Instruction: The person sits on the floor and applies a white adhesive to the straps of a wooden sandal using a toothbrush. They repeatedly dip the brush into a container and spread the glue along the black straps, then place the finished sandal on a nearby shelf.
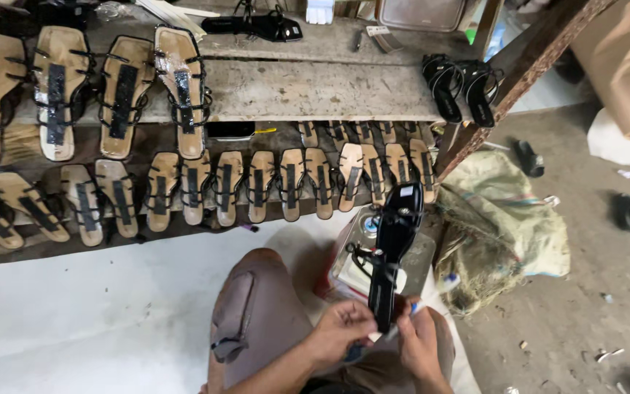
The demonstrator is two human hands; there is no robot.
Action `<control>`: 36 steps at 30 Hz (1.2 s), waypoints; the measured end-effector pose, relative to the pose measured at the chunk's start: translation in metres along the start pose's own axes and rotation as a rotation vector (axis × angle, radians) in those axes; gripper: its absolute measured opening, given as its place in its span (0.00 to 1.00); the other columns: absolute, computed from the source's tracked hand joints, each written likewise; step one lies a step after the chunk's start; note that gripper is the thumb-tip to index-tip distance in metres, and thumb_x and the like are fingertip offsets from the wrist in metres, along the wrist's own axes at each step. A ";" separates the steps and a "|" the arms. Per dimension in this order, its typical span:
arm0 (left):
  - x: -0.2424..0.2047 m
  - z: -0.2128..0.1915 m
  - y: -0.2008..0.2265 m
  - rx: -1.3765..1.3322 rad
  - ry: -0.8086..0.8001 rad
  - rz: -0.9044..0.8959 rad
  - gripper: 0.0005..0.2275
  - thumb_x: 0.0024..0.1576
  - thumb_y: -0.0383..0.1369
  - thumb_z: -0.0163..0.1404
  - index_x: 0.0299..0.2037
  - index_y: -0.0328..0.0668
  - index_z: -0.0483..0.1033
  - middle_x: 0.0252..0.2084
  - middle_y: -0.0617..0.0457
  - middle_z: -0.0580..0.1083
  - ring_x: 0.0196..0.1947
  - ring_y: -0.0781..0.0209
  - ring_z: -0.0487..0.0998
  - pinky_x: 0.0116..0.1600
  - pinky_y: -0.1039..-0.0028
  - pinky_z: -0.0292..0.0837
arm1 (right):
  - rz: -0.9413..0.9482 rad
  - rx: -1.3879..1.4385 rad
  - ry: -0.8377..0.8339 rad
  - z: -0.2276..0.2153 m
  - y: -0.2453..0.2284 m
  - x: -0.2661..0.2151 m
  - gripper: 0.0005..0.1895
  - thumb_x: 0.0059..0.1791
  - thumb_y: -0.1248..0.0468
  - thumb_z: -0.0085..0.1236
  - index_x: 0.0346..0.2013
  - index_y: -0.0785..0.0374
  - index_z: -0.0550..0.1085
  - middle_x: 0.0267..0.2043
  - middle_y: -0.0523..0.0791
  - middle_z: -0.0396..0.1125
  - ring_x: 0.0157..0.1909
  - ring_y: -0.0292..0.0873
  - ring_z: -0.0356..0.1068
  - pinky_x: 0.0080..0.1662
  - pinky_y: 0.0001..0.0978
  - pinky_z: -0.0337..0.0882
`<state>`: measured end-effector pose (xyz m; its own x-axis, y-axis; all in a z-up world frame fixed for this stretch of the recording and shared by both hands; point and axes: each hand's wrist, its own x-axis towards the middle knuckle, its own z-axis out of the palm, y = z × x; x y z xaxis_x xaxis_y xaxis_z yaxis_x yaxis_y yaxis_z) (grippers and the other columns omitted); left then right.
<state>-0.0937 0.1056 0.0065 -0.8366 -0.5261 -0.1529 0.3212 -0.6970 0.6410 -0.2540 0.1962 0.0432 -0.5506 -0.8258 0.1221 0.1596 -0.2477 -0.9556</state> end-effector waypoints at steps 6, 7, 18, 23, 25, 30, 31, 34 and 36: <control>-0.020 -0.025 0.010 0.058 -0.172 -0.033 0.06 0.61 0.25 0.59 0.43 0.38 0.76 0.41 0.53 0.78 0.41 0.63 0.81 0.48 0.72 0.81 | 0.251 0.163 -0.165 0.031 -0.014 -0.002 0.21 0.42 0.63 0.69 0.35 0.60 0.61 0.45 0.53 0.73 0.49 0.47 0.75 0.50 0.41 0.75; -0.022 -0.030 0.022 0.232 -0.204 0.003 0.08 0.60 0.26 0.59 0.47 0.36 0.76 0.48 0.53 0.77 0.45 0.63 0.80 0.48 0.71 0.80 | 0.210 0.061 -0.172 0.027 -0.019 -0.007 0.23 0.44 0.64 0.70 0.36 0.61 0.60 0.44 0.52 0.71 0.48 0.44 0.71 0.49 0.39 0.73; 0.008 -0.006 0.106 0.370 -0.128 0.138 0.34 0.61 0.41 0.60 0.70 0.27 0.59 0.62 0.40 0.69 0.61 0.52 0.72 0.63 0.62 0.72 | 0.141 -0.703 -0.184 0.006 -0.041 -0.057 0.26 0.37 0.59 0.78 0.29 0.60 0.63 0.29 0.42 0.61 0.35 0.36 0.60 0.39 0.31 0.67; -0.004 -0.003 0.109 0.348 -0.159 0.128 0.34 0.57 0.41 0.61 0.67 0.25 0.60 0.67 0.44 0.67 0.64 0.53 0.71 0.64 0.64 0.72 | 0.181 -0.701 -0.195 0.015 -0.051 -0.066 0.28 0.37 0.57 0.78 0.31 0.62 0.63 0.32 0.45 0.62 0.36 0.39 0.62 0.41 0.33 0.70; -0.007 -0.006 0.107 0.356 -0.116 0.116 0.34 0.56 0.40 0.62 0.67 0.24 0.61 0.66 0.43 0.68 0.63 0.52 0.72 0.63 0.64 0.72 | 0.286 -0.741 -0.239 0.017 -0.055 -0.063 0.29 0.36 0.55 0.78 0.35 0.62 0.65 0.31 0.47 0.63 0.35 0.40 0.64 0.40 0.35 0.71; -0.026 -0.017 0.109 0.251 0.004 0.163 0.34 0.56 0.42 0.62 0.66 0.24 0.61 0.67 0.38 0.69 0.63 0.50 0.74 0.65 0.64 0.74 | 0.224 -0.737 -0.339 0.010 -0.067 -0.057 0.32 0.43 0.48 0.68 0.51 0.66 0.70 0.39 0.49 0.71 0.38 0.44 0.75 0.41 0.38 0.75; -0.029 -0.021 0.112 0.190 0.036 0.119 0.36 0.55 0.43 0.62 0.67 0.26 0.61 0.67 0.38 0.69 0.61 0.49 0.75 0.60 0.63 0.75 | 0.333 -0.941 -0.247 0.007 -0.065 -0.050 0.29 0.45 0.47 0.65 0.49 0.65 0.71 0.38 0.50 0.71 0.38 0.46 0.75 0.42 0.40 0.74; -0.044 -0.030 0.119 0.058 0.093 0.015 0.38 0.53 0.46 0.61 0.69 0.30 0.60 0.66 0.39 0.70 0.58 0.47 0.76 0.50 0.62 0.76 | 0.121 -1.158 -0.023 0.001 -0.063 -0.032 0.21 0.53 0.55 0.58 0.55 0.66 0.70 0.46 0.54 0.70 0.38 0.52 0.74 0.41 0.44 0.73; -0.050 -0.031 0.119 0.036 0.070 -0.010 0.39 0.55 0.46 0.61 0.71 0.28 0.60 0.68 0.38 0.70 0.59 0.46 0.76 0.50 0.62 0.74 | -0.079 -1.321 0.011 0.000 -0.067 -0.019 0.14 0.54 0.59 0.58 0.52 0.61 0.72 0.46 0.50 0.71 0.45 0.55 0.74 0.46 0.47 0.73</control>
<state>0.0000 0.0343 0.0673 -0.8062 -0.5528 -0.2107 0.2960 -0.6853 0.6654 -0.2541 0.2286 0.1054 -0.5292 -0.8263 0.1928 -0.7827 0.3876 -0.4870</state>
